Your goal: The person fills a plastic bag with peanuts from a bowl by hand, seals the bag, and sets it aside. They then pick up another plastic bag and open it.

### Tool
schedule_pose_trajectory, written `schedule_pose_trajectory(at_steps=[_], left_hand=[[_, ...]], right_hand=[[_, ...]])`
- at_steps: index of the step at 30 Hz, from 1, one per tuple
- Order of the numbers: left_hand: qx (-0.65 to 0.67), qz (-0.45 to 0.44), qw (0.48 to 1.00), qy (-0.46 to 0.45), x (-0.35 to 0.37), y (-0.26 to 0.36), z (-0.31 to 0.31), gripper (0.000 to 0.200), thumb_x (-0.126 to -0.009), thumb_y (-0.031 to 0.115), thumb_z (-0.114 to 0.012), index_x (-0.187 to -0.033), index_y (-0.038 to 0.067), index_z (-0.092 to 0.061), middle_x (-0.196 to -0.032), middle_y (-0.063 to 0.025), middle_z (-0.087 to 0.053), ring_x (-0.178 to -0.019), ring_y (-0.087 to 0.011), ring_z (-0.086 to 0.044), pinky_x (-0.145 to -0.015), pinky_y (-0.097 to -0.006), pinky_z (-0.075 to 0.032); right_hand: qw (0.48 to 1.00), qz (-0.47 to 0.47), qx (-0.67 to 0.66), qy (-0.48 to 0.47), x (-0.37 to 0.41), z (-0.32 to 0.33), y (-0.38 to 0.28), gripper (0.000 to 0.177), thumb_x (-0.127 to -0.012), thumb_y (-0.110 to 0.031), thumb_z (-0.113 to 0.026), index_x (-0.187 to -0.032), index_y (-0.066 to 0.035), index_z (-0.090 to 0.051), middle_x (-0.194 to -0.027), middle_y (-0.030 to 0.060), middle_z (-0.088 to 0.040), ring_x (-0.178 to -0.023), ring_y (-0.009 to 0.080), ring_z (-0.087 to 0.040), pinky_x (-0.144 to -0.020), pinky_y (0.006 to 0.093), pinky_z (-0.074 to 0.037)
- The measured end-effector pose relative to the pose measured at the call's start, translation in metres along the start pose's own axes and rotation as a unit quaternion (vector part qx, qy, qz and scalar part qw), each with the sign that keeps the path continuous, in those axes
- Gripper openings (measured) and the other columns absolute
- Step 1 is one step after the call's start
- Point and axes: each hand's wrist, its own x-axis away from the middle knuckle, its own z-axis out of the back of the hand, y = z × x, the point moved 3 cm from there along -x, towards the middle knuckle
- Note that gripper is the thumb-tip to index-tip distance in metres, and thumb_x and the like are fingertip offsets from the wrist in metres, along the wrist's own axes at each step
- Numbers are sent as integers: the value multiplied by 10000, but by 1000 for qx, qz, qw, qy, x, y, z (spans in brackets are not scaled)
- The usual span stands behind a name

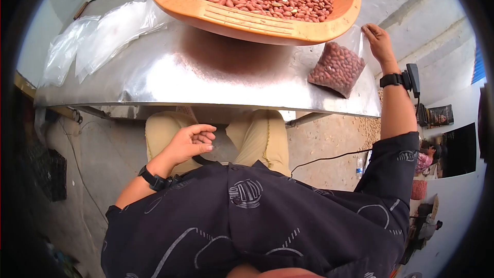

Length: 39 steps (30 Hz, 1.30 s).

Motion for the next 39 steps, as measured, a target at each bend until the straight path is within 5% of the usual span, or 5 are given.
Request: schedule_pose_trajectory(at_steps=[8,14,22,30,39], left_hand=[[2,12,1000,1,-11,-6,2,479,-792,26,-722,-1235,-6,-542,-1029,-42,-602,-906,-92,-565,-817,-228,-496],[-18,30,999,-12,-7,-1,11,452,-800,41,-719,-1220,-6,-559,-1009,-39,-609,-886,-79,-557,-804,-218,-489],[-53,13,999,-4,-4,22,15,430,-807,63,-719,-1208,0,-575,-998,-31,-622,-875,-73,-562,-797,-216,-470],[-159,-69,984,30,16,69,27,388,-806,91,-727,-1169,21,-609,-967,-22,-640,-893,-93,-577,-818,-243,-462],[-481,-207,803,285,30,240,100,231,-777,188,-703,-932,18,-690,-938,-80,-673,-873,-159,-609,-765,-296,-467]], right_hand=[[952,52,260,154,-3,-14,8,431,-806,-272,-675,-1191,-96,-594,-1200,162,-577,-1121,336,-535,-945,395,-438],[977,59,196,-63,96,-64,-69,611,-781,-224,-699,-1346,-186,-471,-1416,212,-381,-1255,409,-407,-1046,455,-351],[971,84,210,-80,88,-78,-40,536,-770,58,-487,-1274,-121,-506,-1317,156,-500,-1149,374,-502,-989,413,-405],[983,14,183,-31,23,-78,63,396,-836,31,-430,-1195,-98,-537,-1250,155,-548,-1111,373,-541,-939,380,-438],[979,-1,203,-8,16,-65,8,344,-766,-30,-569,-1108,-49,-609,-1098,205,-608,-1020,382,-568,-873,433,-456]])
